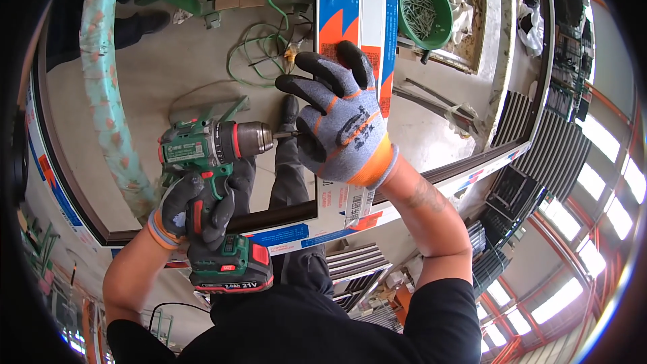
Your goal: Assembling a metal window frame by inserting glass, hammering parts into place, drilling, and applying sealant.
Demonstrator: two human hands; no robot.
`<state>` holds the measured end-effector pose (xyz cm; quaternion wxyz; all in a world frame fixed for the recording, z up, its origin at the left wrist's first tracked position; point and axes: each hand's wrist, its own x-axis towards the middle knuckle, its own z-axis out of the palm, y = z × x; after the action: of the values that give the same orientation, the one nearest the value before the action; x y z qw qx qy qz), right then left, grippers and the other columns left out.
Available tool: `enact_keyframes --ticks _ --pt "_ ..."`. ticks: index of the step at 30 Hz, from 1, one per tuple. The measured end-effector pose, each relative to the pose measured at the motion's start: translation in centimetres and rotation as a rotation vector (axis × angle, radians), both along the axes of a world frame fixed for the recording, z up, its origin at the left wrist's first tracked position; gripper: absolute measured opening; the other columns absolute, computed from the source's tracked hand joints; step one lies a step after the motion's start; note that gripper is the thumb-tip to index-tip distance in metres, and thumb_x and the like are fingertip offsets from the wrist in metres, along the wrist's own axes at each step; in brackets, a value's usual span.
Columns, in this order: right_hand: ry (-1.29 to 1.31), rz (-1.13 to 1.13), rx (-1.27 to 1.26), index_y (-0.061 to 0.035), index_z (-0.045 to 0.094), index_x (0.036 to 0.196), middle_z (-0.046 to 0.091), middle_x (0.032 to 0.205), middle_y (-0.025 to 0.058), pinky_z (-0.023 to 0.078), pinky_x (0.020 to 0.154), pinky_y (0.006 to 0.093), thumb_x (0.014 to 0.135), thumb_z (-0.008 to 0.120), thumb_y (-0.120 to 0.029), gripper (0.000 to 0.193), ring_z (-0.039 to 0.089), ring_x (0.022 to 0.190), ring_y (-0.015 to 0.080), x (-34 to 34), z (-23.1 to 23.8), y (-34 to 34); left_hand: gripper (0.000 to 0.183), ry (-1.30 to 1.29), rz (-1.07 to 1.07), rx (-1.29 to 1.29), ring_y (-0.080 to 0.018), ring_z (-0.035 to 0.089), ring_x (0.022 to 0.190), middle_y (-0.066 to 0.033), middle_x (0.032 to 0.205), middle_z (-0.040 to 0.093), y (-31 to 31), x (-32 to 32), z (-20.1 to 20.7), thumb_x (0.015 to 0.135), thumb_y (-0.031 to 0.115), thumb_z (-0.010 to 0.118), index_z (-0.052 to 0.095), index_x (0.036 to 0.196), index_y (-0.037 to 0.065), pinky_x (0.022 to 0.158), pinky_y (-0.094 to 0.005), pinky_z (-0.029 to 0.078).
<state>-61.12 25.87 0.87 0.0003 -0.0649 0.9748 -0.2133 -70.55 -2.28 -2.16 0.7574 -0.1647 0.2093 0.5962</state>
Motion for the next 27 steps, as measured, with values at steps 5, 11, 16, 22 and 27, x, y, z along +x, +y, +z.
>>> enact_keyframes --ticks 5,11,16,22,27 --pt "-0.013 0.009 -0.001 -0.0108 0.057 0.079 0.062 0.125 0.0093 0.031 0.104 0.0633 0.053 0.067 -0.009 0.028 0.05 0.122 0.0405 0.1 0.5 0.3 0.065 -0.037 0.035 -0.059 -0.0173 0.058 0.046 -0.0119 0.068 0.063 -0.7 1.0 -0.8 0.092 0.043 0.058 0.042 0.131 -0.006 0.045 -0.0266 0.051" --pt "0.203 -0.529 -0.118 0.0076 0.048 0.134 0.053 0.135 0.0222 0.031 0.112 0.0429 0.083 0.051 -0.005 0.053 0.048 0.129 0.0341 4.1 -0.1 2.8 0.06 -0.001 -0.021 -0.088 -0.0151 0.054 0.045 -0.0072 0.068 0.063 -0.8 0.2 0.1 0.093 0.048 0.056 0.05 0.126 -0.002 0.041 -0.0253 0.042" --pt "-0.057 -0.982 -0.89 0.0038 0.036 0.144 0.052 0.136 0.0147 0.036 0.107 0.0332 0.102 0.047 -0.018 0.048 0.048 0.124 0.0197 6.6 -2.0 0.5 0.059 -0.148 -0.059 -0.039 -0.0174 0.05 0.047 -0.0062 0.068 0.056 -0.7 0.2 -0.6 0.094 0.052 0.056 0.05 0.122 0.001 0.045 -0.0319 0.042" --pt "-0.08 -0.984 -0.881 0.0032 0.038 0.142 0.056 0.13 0.0141 0.041 0.103 0.0322 0.103 0.046 -0.018 0.045 0.052 0.117 0.0192 6.3 -2.1 0.1 0.056 -0.205 -0.03 -0.059 -0.0187 0.05 0.048 -0.0068 0.07 0.056 -1.1 0.4 -0.4 0.095 0.052 0.054 0.05 0.12 0.002 0.047 -0.0333 0.043" --pt "-0.092 -1.029 -0.993 0.0029 0.039 0.141 0.056 0.13 0.0151 0.041 0.103 0.0323 0.103 0.046 -0.019 0.044 0.052 0.118 0.0195 6.4 -2.3 0.2 0.054 -0.174 -0.075 -0.044 -0.0156 0.046 0.044 -0.0041 0.068 0.055 -0.9 0.4 -0.7 0.094 0.058 0.052 0.054 0.118 0.01 0.041 -0.0324 0.038"
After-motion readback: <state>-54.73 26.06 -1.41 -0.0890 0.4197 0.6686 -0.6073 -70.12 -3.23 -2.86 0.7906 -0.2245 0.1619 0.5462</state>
